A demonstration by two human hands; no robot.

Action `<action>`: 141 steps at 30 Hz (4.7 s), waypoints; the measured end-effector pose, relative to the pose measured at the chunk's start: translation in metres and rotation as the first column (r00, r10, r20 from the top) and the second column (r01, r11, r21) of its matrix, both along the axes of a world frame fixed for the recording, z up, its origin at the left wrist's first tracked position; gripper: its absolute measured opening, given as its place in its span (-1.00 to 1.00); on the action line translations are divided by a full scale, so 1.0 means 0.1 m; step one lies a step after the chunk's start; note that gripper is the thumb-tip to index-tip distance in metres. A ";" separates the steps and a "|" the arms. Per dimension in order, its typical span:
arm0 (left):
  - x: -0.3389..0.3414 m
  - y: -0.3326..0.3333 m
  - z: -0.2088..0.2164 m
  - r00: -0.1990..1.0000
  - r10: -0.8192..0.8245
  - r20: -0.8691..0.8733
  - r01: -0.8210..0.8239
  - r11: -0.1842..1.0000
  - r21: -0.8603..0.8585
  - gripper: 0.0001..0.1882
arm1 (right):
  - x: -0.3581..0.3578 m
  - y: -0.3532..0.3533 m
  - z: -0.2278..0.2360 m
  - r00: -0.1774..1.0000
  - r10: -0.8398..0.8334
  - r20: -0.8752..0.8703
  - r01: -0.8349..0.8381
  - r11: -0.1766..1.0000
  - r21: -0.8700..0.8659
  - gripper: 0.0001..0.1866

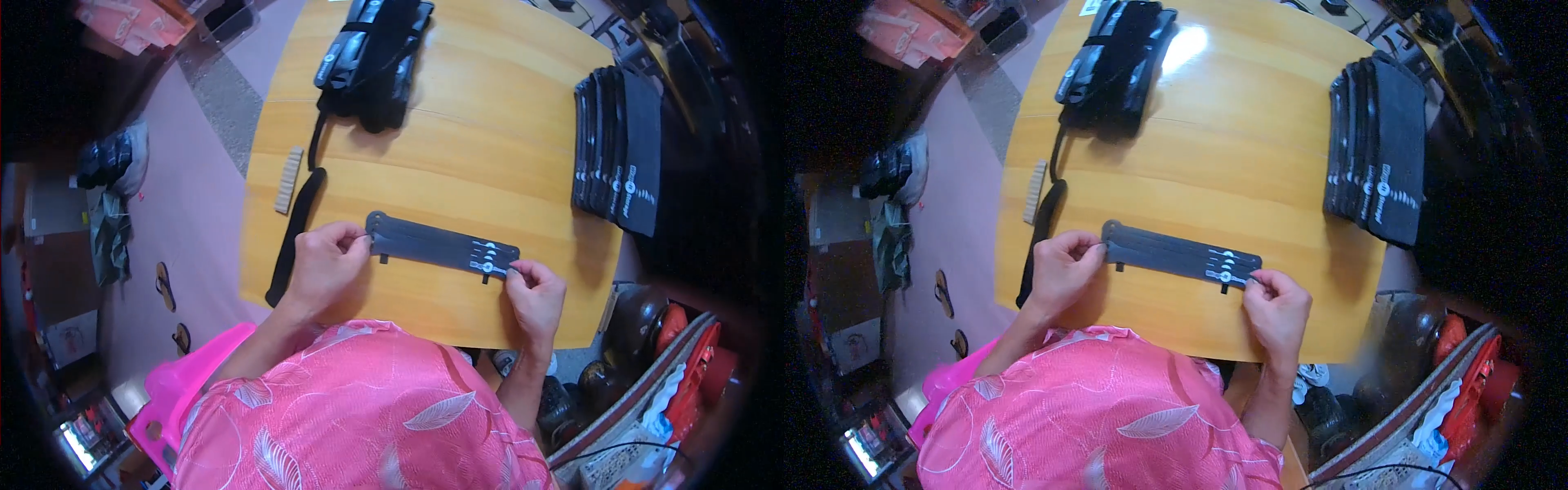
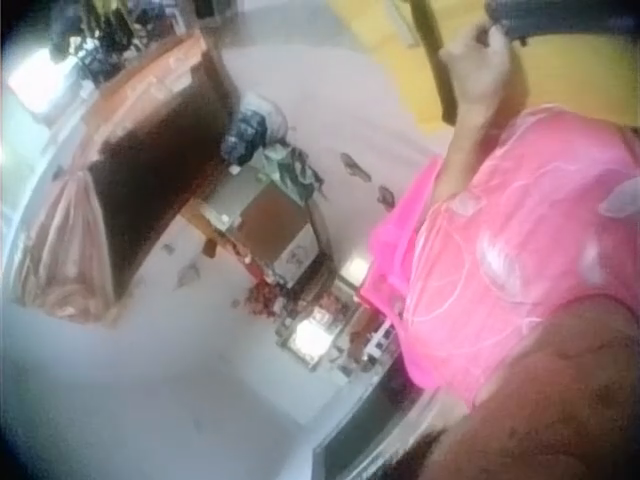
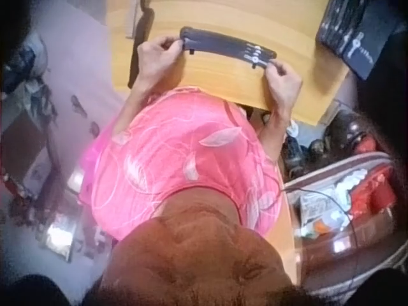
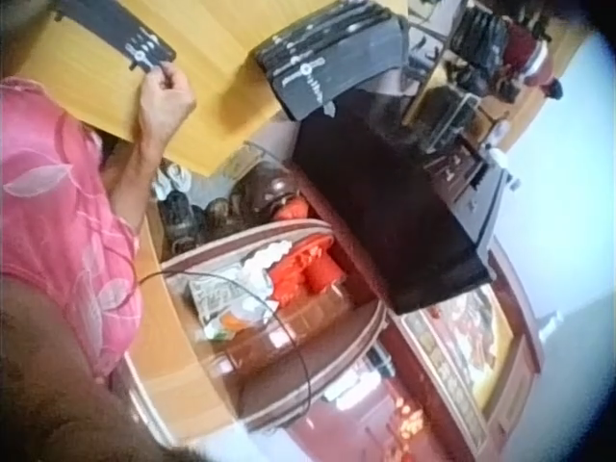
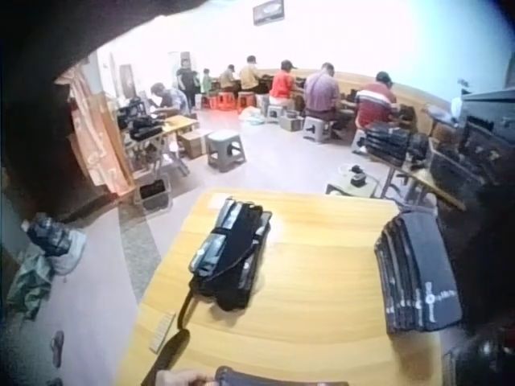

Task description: Inspecting and organizing adjustable black textile straps at a workbench.

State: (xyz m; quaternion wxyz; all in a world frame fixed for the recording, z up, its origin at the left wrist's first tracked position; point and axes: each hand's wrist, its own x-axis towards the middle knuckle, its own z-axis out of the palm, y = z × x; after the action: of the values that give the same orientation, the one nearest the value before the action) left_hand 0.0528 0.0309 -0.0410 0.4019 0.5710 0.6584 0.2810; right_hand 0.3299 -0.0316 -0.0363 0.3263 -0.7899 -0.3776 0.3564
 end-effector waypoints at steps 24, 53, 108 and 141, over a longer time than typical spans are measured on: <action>-0.03 0.03 -0.03 1.000 0.016 -0.018 -0.016 1.000 0.021 -0.87 | -0.16 0.07 0.01 0.976 0.034 0.214 -0.045 0.998 0.047 -0.90; -0.11 -0.39 0.02 0.592 -0.517 -0.618 0.751 0.633 0.190 -0.32 | -0.45 -0.39 -0.04 0.554 0.519 0.652 -0.620 0.779 -0.093 -0.29; -0.28 -0.40 0.77 0.863 -0.502 0.053 0.354 0.677 0.645 -0.83 | -1.28 0.09 0.82 0.718 0.533 -0.448 -0.398 0.842 0.363 -0.84; -0.22 -0.26 0.55 0.805 -0.339 0.486 0.242 0.937 0.253 -0.84 | -1.51 0.26 0.60 0.724 0.470 -0.505 -0.307 0.875 0.373 -0.79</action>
State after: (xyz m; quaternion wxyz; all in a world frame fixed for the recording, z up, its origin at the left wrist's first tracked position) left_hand 0.0311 0.0047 0.0138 0.5509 0.6007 0.4010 0.4182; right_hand 0.1786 -0.0059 0.0236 0.4447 -0.4939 -0.4617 0.5875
